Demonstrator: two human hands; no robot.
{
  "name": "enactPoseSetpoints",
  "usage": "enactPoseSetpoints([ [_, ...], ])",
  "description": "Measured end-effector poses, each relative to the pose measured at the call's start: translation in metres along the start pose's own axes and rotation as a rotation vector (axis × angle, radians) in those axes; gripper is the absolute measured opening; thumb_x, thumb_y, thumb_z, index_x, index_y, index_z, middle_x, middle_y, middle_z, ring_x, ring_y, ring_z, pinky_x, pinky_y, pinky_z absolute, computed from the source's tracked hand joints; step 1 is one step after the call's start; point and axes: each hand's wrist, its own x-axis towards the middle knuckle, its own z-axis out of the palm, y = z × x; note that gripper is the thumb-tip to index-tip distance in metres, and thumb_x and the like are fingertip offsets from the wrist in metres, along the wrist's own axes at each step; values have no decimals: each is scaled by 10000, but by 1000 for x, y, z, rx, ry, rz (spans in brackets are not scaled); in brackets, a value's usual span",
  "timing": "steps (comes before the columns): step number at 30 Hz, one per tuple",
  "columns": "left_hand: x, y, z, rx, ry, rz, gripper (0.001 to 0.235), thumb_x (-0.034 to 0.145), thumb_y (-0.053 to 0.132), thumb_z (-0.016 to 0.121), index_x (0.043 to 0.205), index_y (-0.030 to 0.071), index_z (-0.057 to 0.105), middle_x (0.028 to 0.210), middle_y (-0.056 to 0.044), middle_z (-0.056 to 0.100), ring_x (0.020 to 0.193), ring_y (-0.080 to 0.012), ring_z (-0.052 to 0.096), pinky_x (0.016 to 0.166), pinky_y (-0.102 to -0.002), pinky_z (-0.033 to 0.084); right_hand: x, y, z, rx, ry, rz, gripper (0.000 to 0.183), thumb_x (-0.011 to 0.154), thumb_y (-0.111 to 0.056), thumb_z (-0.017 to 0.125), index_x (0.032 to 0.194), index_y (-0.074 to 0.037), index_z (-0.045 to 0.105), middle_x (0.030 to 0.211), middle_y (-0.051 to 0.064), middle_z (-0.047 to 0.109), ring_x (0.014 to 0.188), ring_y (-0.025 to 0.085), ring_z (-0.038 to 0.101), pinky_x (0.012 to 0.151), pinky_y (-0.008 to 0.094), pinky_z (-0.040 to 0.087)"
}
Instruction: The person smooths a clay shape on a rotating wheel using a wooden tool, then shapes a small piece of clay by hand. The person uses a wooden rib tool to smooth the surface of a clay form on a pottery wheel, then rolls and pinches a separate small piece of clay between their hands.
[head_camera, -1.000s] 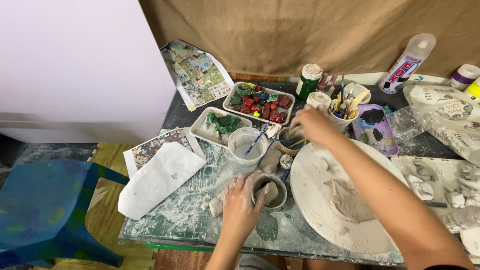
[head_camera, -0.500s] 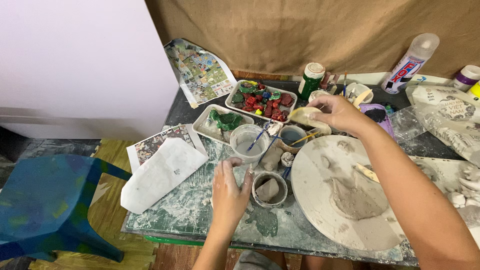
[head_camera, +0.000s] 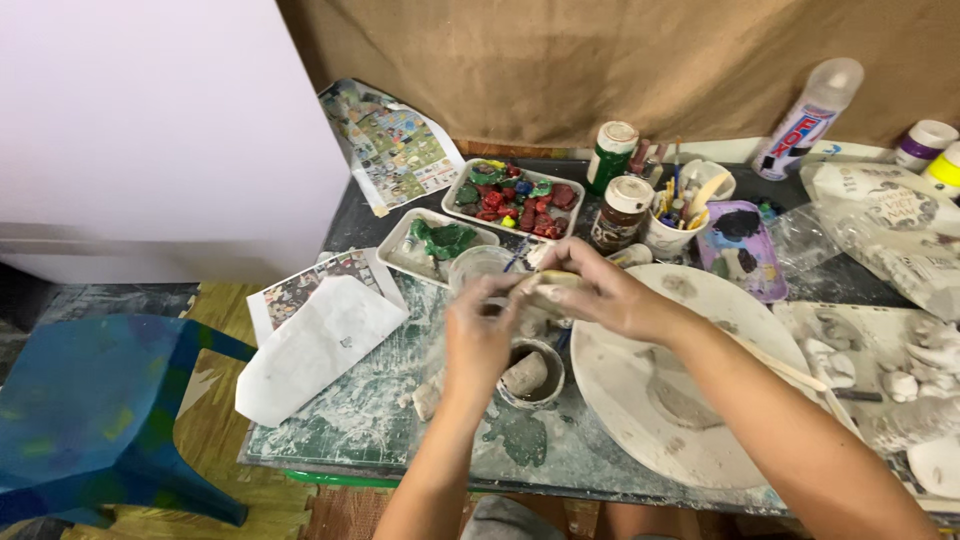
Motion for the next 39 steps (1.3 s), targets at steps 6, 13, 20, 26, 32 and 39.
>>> enactPoseSetpoints([
  [6,-5,13,11,-42,-8,70,129,858,44,801,985,32,781,908,-78,759,801,-159,723,739,-268,574,-28,14,-13,-80,97,-110,331,919,-86,725,1228,-48,612,1137,53,715,1055,109,654,872,251,534],
  [13,-33,30,42,-145,-109,34,380,968,24,672,1342,50,609,1210,-112,737,1009,-199,711,882,-305,581,-116,13,-39,-69,434,-249,255,936,-71,676,1187,-60,635,1113,34,704,1016,106,695,877,268,591],
  [20,-76,25,66,-25,-345,46,524,859,36,715,1350,28,533,1261,-137,696,1216,-325,638,1019,-403,483,-229,43,-64,55,921,-163,297,971,-2,626,1267,-4,605,1169,97,720,1025,156,682,882,293,552],
  [26,-86,22,82,79,-333,75,410,901,47,692,1299,56,595,1225,-128,717,1155,-335,668,984,-406,516,-268,83,-54,84,1130,19,292,1005,-102,553,1290,-62,605,1151,-4,675,1031,68,609,881,209,486],
  [32,-87,18,100,205,-336,152,373,908,87,693,1271,61,610,1184,-170,691,1108,-394,630,951,-461,494,-282,124,-62,-267,1237,188,229,1050,-134,614,1209,28,645,930,173,598,793,241,484,728,344,384],
  [39,-86,4,105,260,-315,209,448,904,19,641,1343,41,555,1283,-197,600,1177,-416,575,990,-487,470,-266,104,-92,-714,1052,30,333,1009,-133,606,1294,23,536,1175,227,657,1080,270,642,933,341,481],
])
